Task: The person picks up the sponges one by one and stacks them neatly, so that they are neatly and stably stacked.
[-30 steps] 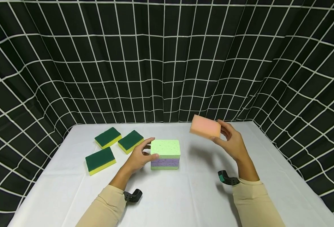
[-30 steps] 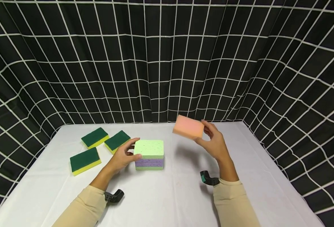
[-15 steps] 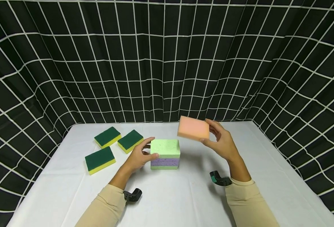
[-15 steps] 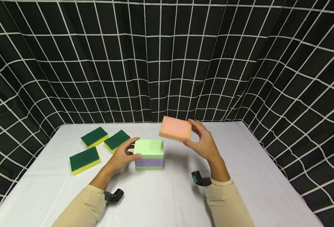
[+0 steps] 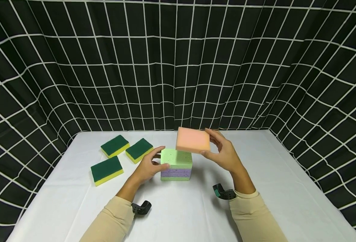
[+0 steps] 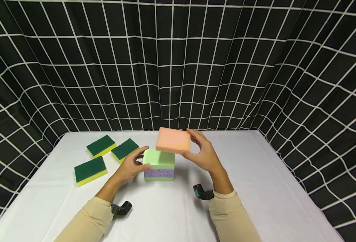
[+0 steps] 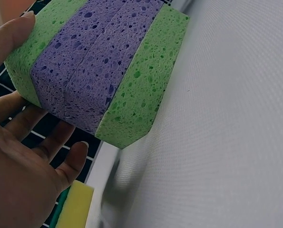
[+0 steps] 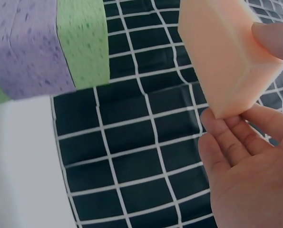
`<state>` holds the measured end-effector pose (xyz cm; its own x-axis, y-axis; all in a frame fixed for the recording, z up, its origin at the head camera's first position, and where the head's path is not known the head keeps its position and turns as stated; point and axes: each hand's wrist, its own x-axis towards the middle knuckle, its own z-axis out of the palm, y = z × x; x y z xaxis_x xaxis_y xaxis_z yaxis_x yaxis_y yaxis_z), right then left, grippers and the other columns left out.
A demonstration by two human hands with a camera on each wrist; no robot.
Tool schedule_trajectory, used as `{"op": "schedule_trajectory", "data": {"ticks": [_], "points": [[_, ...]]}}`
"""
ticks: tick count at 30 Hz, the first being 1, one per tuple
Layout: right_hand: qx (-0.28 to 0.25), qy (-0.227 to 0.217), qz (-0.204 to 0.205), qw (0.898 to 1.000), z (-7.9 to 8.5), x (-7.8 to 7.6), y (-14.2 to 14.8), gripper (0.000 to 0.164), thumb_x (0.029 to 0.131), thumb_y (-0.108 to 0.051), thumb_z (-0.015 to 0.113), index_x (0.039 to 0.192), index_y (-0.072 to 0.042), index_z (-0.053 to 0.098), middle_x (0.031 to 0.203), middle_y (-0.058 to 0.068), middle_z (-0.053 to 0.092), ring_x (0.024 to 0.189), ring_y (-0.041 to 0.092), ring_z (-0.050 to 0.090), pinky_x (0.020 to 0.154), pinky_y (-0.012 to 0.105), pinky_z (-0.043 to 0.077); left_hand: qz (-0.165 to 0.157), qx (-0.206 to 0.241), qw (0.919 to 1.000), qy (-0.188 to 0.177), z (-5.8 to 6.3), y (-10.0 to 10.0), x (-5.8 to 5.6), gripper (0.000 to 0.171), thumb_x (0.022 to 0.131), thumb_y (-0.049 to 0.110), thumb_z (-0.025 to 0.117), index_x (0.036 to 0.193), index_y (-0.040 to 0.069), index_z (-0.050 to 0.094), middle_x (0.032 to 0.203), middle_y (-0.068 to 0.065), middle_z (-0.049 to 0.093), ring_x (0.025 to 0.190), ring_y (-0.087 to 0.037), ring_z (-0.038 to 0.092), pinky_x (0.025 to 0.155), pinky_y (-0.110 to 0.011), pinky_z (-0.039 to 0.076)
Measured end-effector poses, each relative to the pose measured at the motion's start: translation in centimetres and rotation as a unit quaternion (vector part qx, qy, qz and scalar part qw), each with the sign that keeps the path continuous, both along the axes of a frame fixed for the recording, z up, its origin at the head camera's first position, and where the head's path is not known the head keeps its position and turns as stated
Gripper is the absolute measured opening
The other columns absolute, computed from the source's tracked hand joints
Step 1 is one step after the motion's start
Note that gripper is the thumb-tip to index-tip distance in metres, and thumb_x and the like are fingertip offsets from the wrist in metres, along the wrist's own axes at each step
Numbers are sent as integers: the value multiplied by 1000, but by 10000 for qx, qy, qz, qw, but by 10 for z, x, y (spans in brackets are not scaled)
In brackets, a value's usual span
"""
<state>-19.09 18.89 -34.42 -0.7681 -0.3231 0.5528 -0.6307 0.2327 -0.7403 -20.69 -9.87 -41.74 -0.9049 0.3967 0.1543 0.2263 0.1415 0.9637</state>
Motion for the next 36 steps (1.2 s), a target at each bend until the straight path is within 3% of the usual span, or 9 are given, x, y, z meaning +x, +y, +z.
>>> {"op": "schedule_trajectory", "data": {"ticks": [8, 15, 18, 22, 34, 36], "points": [[12, -13, 300, 9995, -6, -3, -19, 70, 75, 15, 72, 137, 18, 38, 132, 28, 45, 118, 37, 48, 105, 45, 34, -10, -13, 10000, 67, -1, 0, 0, 73, 85, 7, 73, 146, -3, 35, 122, -20, 53, 106, -38, 54, 85, -38, 48], [141, -83, 367, 9992, -10, -3, -31, 69, 76, 11, 72, 137, 15, 40, 129, 26, 48, 118, 39, 49, 105, 50, 33, 94, 97, 9998, 151, -30, 1, -17, 75, 82, 8, 77, 146, 5, 39, 122, -16, 55, 104, -38, 55, 83, -40, 48], [182, -118, 353, 9991, -12, -3, -33, 68, 76, 11, 73, 136, 15, 41, 128, 26, 49, 118, 38, 49, 105, 51, 32, 143, 125, 9996, 185, -34, 1, -19, 75, 80, 12, 79, 146, 10, 42, 122, -11, 56, 102, -35, 56, 83, -40, 49], [281, -193, 339, 9988, -16, -5, -36, 68, 75, 10, 73, 136, 14, 42, 127, 26, 50, 118, 38, 49, 104, 52, 33, 163, 186, 9996, 150, -34, 0, -19, 76, 79, 15, 81, 145, 15, 43, 122, -10, 55, 99, -34, 57, 83, -42, 49], [531, -461, 367, 9968, -27, -9, -36, 67, 76, 9, 71, 137, 13, 43, 127, 25, 51, 122, 36, 46, 106, 50, 32, 132, 169, 9998, 43, -31, 0, -16, 78, 81, 11, 79, 147, 9, 39, 131, -14, 51, 110, -35, 51, 87, -43, 46], [540, -462, 386, 9967, -28, -10, -36, 67, 76, 10, 71, 136, 13, 43, 127, 25, 51, 122, 36, 46, 106, 50, 32, 85, 178, 9998, 48, -21, 1, -11, 77, 81, 9, 78, 147, 5, 38, 130, -16, 51, 110, -36, 50, 87, -43, 46]]}}
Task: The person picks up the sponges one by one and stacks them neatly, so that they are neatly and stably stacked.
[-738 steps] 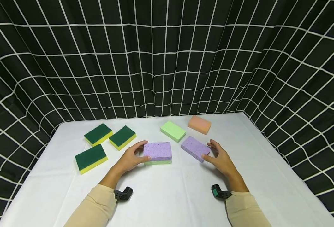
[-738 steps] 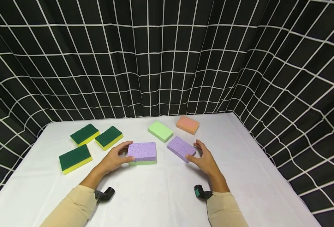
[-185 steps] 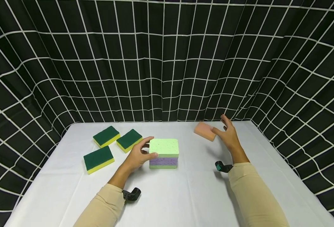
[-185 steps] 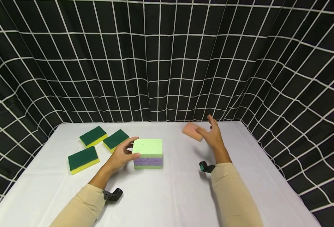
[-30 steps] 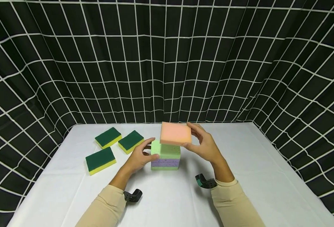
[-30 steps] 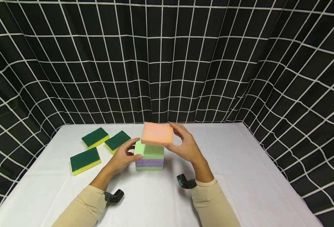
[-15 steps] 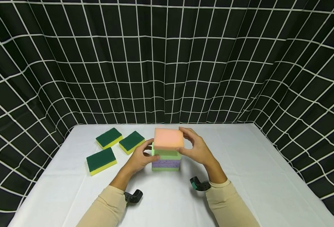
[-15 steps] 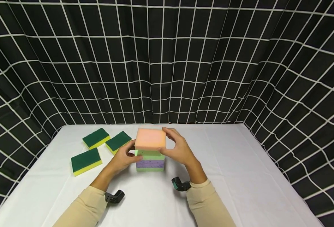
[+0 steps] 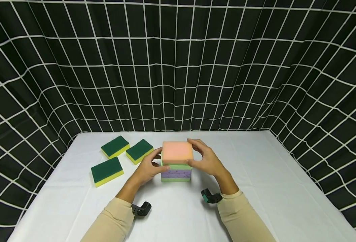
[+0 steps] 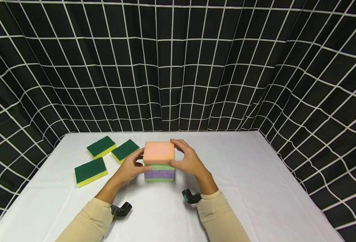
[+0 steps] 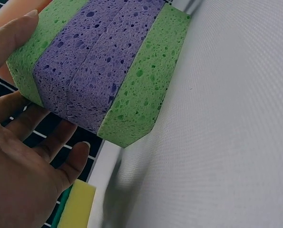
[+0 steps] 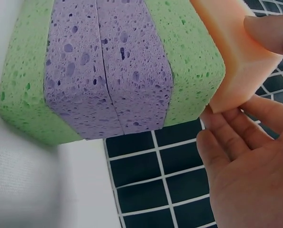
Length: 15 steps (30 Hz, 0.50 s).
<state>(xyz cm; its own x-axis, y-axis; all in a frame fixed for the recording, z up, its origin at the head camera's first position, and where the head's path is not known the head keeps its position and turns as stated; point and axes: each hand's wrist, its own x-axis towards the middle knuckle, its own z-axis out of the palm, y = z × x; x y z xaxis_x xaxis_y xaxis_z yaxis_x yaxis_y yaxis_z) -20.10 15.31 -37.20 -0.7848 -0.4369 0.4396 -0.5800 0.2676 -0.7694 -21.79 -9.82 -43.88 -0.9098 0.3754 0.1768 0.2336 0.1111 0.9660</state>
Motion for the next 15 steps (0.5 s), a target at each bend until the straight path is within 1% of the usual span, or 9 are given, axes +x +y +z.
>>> {"op": "schedule_trajectory", "data": {"ticks": [2, 5, 10, 15], "points": [[11, -18, 1, 10000, -1, 0, 0, 67, 76, 10, 71, 136, 13, 43, 127, 25, 51, 122, 36, 46, 106, 50, 32, -47, -13, 10000, -10, 9, 0, 5, 77, 82, 7, 77, 147, 2, 37, 130, -17, 51, 112, -37, 48, 88, -44, 46], [22, -48, 20, 10000, -1, 0, 1, 67, 76, 9, 71, 137, 12, 43, 127, 25, 51, 122, 36, 45, 106, 49, 32, -78, -64, 9999, -11, 20, 0, 12, 76, 82, 8, 76, 146, 0, 36, 129, -16, 51, 109, -37, 50, 86, -42, 47], [47, -104, 60, 9999, -3, -1, 1, 67, 77, 8, 72, 137, 12, 43, 128, 24, 50, 123, 35, 45, 106, 47, 32, -55, -145, 9999, -64, 23, -1, 14, 76, 83, 9, 76, 147, 1, 36, 129, -15, 51, 105, -38, 53, 85, -39, 47], [65, -150, 64, 9998, -4, -1, 0, 67, 77, 8, 73, 137, 13, 42, 129, 23, 50, 124, 34, 44, 107, 43, 32, -81, -161, 9998, -69, 23, 0, 13, 76, 83, 9, 76, 147, 3, 36, 129, -16, 51, 104, -39, 54, 86, -40, 48]]}}
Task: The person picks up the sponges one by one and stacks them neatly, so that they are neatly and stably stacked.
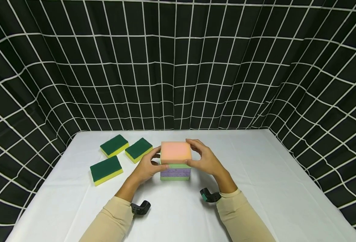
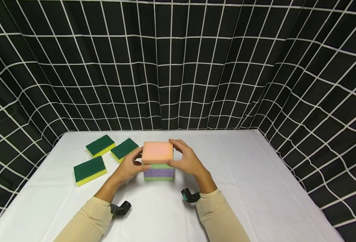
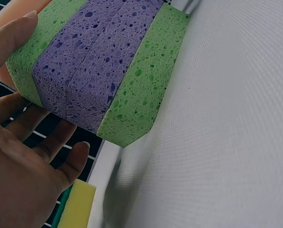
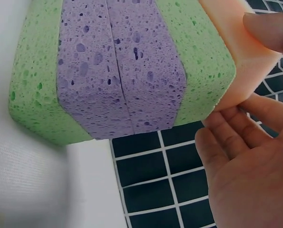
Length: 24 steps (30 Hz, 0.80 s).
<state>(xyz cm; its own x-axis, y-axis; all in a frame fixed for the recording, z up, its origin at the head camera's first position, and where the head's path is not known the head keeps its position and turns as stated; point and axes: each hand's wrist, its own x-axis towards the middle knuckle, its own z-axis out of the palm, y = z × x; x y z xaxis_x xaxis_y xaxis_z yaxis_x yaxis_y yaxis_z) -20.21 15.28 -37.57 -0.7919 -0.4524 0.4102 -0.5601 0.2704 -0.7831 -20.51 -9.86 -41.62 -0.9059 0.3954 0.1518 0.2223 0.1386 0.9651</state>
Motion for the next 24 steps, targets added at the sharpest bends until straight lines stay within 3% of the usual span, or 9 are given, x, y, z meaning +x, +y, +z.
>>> {"op": "schedule_trajectory", "data": {"ticks": [11, 19, 24], "points": [[36, -84, -79, 9999, -1, 0, -1, 68, 77, 6, 74, 136, 13, 43, 129, 24, 50, 127, 34, 43, 107, 38, 32, -9, 90, 10000, 37, -2, 0, -1, 77, 83, 7, 76, 147, 1, 35, 131, -18, 50, 110, -39, 51, 90, -49, 45], [134, -21, -153, 9998, -2, 0, 0, 68, 77, 3, 75, 136, 12, 44, 130, 25, 50, 121, 36, 46, 102, 51, 37, -14, 141, 9997, 190, -4, 0, -2, 80, 82, 4, 75, 149, 0, 31, 137, -22, 46, 120, -40, 44, 92, -59, 40], [132, -45, -159, 9998, -2, 0, 0, 70, 78, 1, 76, 138, 12, 42, 130, 26, 50, 120, 36, 47, 101, 53, 37, -25, 111, 9997, 204, -2, 0, -2, 77, 83, 5, 75, 148, 0, 33, 136, -21, 47, 119, -41, 44, 93, -59, 39]]}}
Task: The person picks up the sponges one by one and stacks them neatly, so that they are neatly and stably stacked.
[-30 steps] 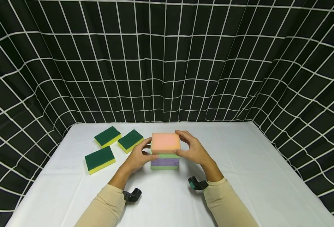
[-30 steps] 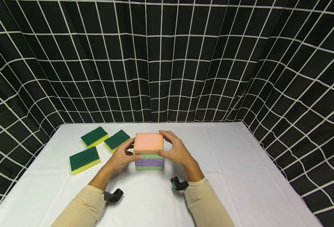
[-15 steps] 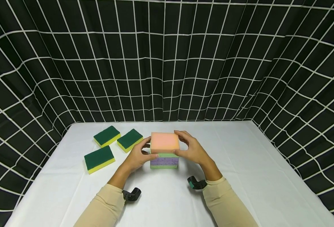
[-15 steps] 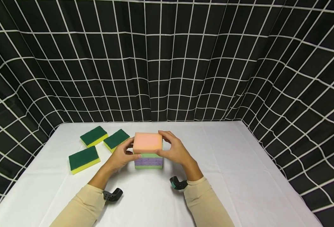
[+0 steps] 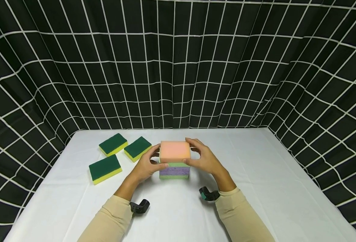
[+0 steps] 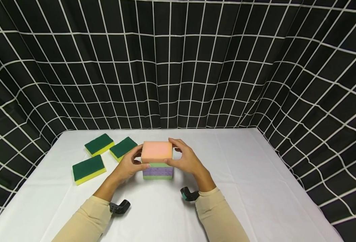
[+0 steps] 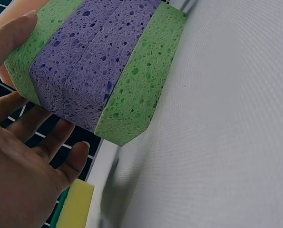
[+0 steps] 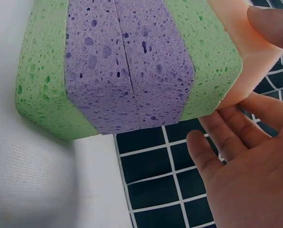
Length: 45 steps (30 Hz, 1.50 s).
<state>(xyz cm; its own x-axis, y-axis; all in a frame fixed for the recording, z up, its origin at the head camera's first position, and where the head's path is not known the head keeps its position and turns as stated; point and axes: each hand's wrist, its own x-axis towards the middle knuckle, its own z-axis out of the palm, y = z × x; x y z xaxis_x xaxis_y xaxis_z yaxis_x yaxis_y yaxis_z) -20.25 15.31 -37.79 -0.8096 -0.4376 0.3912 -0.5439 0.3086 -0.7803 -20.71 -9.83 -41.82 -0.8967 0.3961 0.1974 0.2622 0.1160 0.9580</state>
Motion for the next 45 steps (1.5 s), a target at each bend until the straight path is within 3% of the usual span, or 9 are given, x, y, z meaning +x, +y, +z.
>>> {"op": "schedule_trajectory", "data": {"ticks": [3, 10, 16, 23, 30, 34, 40, 45], "points": [[-4, -38, 32, 10000, -1, -1, 0, 72, 78, 0, 75, 140, 12, 39, 132, 25, 49, 122, 36, 46, 102, 53, 36, 6, 9, 10000, -16, -3, 0, -2, 78, 83, 5, 75, 148, 1, 33, 137, -21, 46, 119, -41, 44, 94, -59, 38], [-132, -137, 69, 9998, -4, -2, 1, 75, 80, -2, 74, 143, 10, 35, 134, 25, 48, 123, 36, 46, 103, 54, 34, 66, 10, 9999, 84, -26, -1, -18, 80, 82, 8, 77, 149, 5, 33, 137, -19, 46, 118, -39, 46, 92, -55, 42], [-346, -228, 82, 9991, -6, -3, 1, 68, 81, 1, 73, 140, 10, 40, 130, 24, 50, 119, 37, 49, 102, 52, 36, 124, -52, 9997, 185, -31, -3, -19, 83, 78, 14, 81, 148, 10, 37, 131, -12, 51, 113, -33, 50, 89, -48, 45], [-380, -369, 11, 9986, -7, -3, 3, 69, 81, 0, 73, 140, 10, 39, 127, 24, 52, 118, 39, 49, 102, 54, 35, 164, -456, 9977, 483, 11, -9, 5, 77, 78, -4, 72, 144, -11, 32, 134, -28, 45, 118, -45, 45, 92, -61, 39], [-400, -445, 21, 9982, -7, -3, 4, 70, 81, -1, 73, 141, 10, 39, 129, 24, 52, 119, 40, 49, 103, 54, 34, 880, -357, 9912, 918, 3, -48, 3, 70, 83, -5, 68, 145, -2, 36, 138, -20, 46, 124, -40, 43, 94, -55, 38], [-376, -388, 13, 9985, -7, -3, 2, 70, 81, -2, 73, 141, 10, 39, 128, 24, 52, 119, 39, 49, 103, 54, 35, 1477, -499, 9793, 1294, 11, -80, 12, 66, 85, 2, 70, 144, 0, 39, 136, -18, 49, 122, -36, 44, 91, -52, 39], [-384, -391, 12, 9985, -7, -3, 2, 70, 82, -2, 73, 142, 9, 38, 128, 24, 52, 118, 40, 49, 102, 55, 35, 2277, -793, 9569, 1618, 23, -121, 30, 66, 87, 6, 71, 145, 2, 40, 134, -15, 51, 117, -28, 47, 87, -33, 41], [-387, -383, 33, 9985, -7, -2, 1, 70, 81, -1, 73, 141, 10, 38, 127, 24, 53, 119, 39, 49, 103, 54, 35, 2624, -749, 9477, 1655, 22, -138, 41, 69, 86, 4, 72, 146, 4, 39, 133, -17, 51, 116, -25, 47, 85, -23, 40]]}}
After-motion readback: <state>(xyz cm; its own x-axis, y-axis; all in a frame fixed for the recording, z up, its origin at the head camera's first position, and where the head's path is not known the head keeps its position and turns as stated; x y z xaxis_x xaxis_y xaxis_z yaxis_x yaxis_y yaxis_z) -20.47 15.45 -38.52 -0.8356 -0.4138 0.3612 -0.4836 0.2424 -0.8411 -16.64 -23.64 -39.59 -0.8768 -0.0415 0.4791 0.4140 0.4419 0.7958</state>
